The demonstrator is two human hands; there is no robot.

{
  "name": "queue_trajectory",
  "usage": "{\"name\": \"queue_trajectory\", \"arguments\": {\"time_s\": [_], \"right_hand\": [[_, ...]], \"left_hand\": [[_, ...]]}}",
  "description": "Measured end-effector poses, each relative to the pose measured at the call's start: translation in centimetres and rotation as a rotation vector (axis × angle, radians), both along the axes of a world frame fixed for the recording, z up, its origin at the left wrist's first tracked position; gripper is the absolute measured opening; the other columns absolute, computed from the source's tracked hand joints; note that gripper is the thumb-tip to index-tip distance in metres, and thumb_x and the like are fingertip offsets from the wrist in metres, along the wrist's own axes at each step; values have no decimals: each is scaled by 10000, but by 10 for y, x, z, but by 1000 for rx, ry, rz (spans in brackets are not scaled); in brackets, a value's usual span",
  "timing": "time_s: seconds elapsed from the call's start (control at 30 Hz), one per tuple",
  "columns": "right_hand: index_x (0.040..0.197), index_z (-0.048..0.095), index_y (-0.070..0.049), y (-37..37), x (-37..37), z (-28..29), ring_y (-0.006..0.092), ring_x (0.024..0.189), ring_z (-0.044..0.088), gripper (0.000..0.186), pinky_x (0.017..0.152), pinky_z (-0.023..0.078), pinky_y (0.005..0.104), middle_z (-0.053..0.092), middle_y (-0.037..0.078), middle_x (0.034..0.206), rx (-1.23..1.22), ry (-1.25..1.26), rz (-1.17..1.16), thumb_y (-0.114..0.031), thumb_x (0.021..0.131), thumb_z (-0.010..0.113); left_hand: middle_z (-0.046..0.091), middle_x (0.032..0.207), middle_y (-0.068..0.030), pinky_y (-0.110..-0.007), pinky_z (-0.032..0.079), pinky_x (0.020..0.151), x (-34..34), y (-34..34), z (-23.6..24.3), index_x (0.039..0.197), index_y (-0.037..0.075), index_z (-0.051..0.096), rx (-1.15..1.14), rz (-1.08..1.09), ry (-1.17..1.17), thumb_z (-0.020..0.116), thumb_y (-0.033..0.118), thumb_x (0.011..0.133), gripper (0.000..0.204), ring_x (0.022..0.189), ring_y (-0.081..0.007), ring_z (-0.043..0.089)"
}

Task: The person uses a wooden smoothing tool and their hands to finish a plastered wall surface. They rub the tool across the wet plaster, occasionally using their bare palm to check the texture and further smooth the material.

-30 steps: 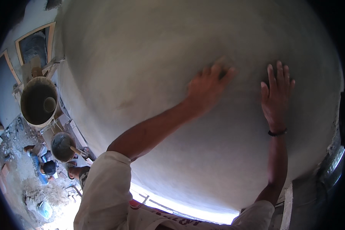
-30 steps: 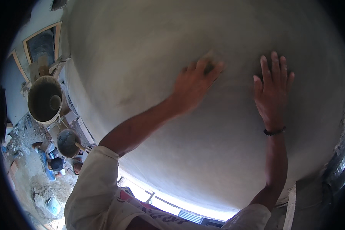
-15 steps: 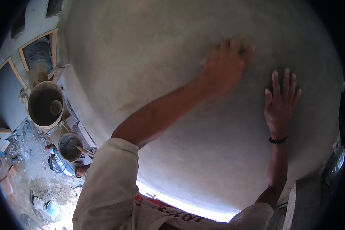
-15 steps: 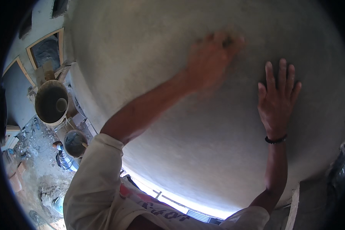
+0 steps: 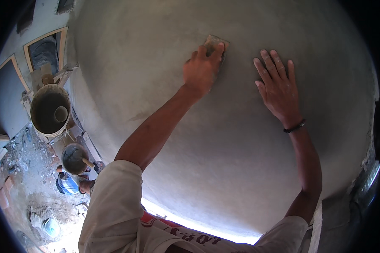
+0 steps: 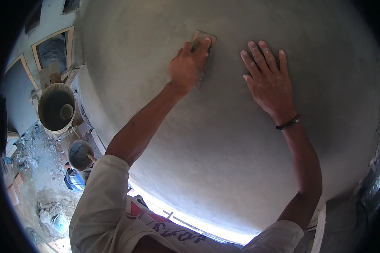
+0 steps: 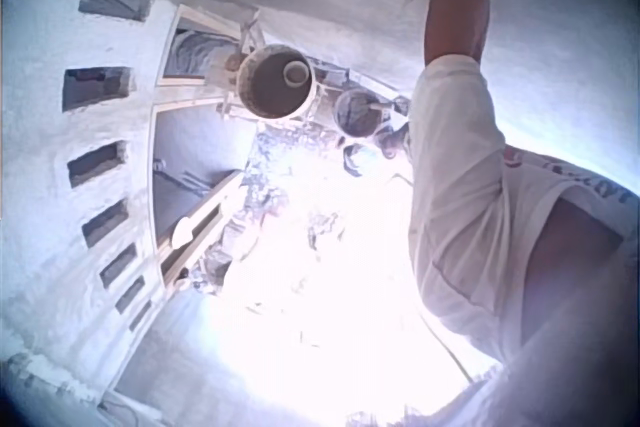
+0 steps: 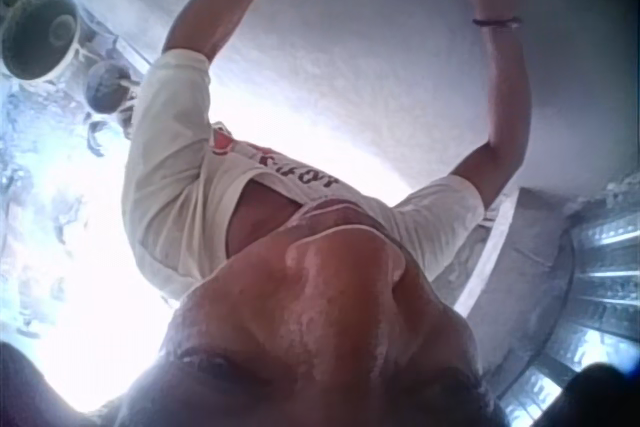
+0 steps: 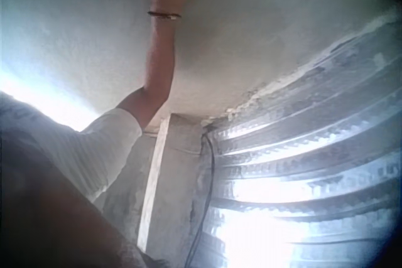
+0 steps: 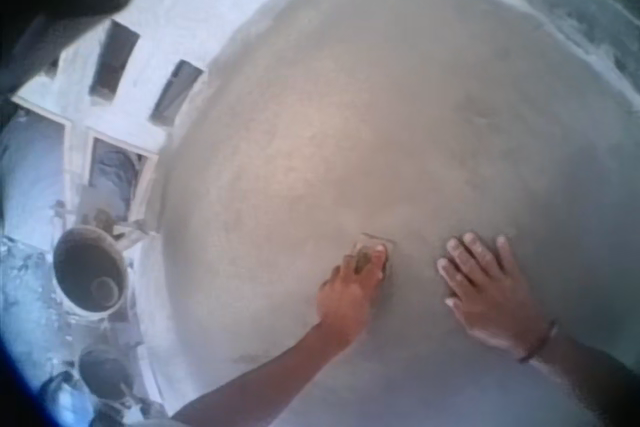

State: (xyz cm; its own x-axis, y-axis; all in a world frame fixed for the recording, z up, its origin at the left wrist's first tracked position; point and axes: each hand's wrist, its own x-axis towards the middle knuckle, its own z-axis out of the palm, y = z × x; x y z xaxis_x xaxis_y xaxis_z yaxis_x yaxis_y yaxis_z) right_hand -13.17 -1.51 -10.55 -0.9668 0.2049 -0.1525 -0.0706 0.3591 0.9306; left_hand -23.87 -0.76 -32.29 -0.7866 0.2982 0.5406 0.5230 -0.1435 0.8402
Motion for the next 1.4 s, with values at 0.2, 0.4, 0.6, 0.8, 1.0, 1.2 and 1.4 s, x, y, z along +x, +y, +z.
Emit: {"name": "queue_trajectory", "arguments": {"time_s": [0.2, 0.4, 0.6, 0.8, 1.0, 1.2, 1.4], "right_hand": [[1369, 490, -156, 0, 6, -17, 223, 1388, 356, 520, 1118, 286, 527, 418, 49, 1474, -58, 12, 24, -294, 886, 626], [1332, 527, -145, -2, 2, -14, 233, 1377, 375, 474, 1110, 295, 531, 444, 62, 1453, -15, 83, 59, -257, 882, 623], [1339, 519, -135, -6, 12, -3, 282, 1379, 370, 458, 1107, 275, 560, 432, 97, 1459, 47, 134, 7, -275, 909, 591], [1379, 494, -126, -26, 111, 61, 389, 1419, 281, 493, 1115, 201, 624, 334, 168, 1521, 164, 333, -108, -439, 1013, 388], [1379, 516, -166, -55, 200, 80, 375, 1423, 287, 462, 1118, 204, 615, 348, 158, 1525, 186, 470, -113, -415, 1041, 321], [1366, 537, -185, -52, 234, 74, 375, 1412, 315, 437, 1137, 190, 583, 392, 155, 1503, 218, 467, -52, -397, 1042, 336], [1346, 559, -189, -50, 237, 77, 382, 1392, 350, 400, 1130, 208, 584, 419, 148, 1488, 178, 507, -7, -360, 1041, 363]], "left_hand": [[537, 909, -69, -358, 547, 560, -3, -3, 2, 1310, 253, 542, 3, -30, -3, 653, 217, 895, 431, 767, -234, 629], [536, 924, -75, -367, 549, 570, -4, -5, 1, 1309, 257, 543, 26, -44, 2, 644, 202, 901, 424, 775, -239, 627], [545, 943, -82, -386, 552, 621, -5, -9, 2, 1332, 267, 527, -66, -97, 31, 605, 204, 923, 421, 819, -261, 620], [591, 1034, -91, -403, 549, 663, 54, -19, 45, 1305, 245, 543, 152, -176, 452, 555, 200, 934, 374, 855, -277, 623], [613, 994, -99, -426, 547, 675, 2, -1, 91, 1288, 246, 551, 122, -80, 134, 558, 218, 929, 360, 869, -288, 633], [608, 1081, -159, -437, 537, 703, 83, -12, 83, 1258, 215, 575, 103, -313, 110, 575, 201, 896, 362, 888, -307, 623], [626, 1164, -143, -434, 525, 830, -23, 2, 229, 1292, 162, 560, 118, -191, 483, 503, 229, 941, 361, 1015, -327, 616]]}}
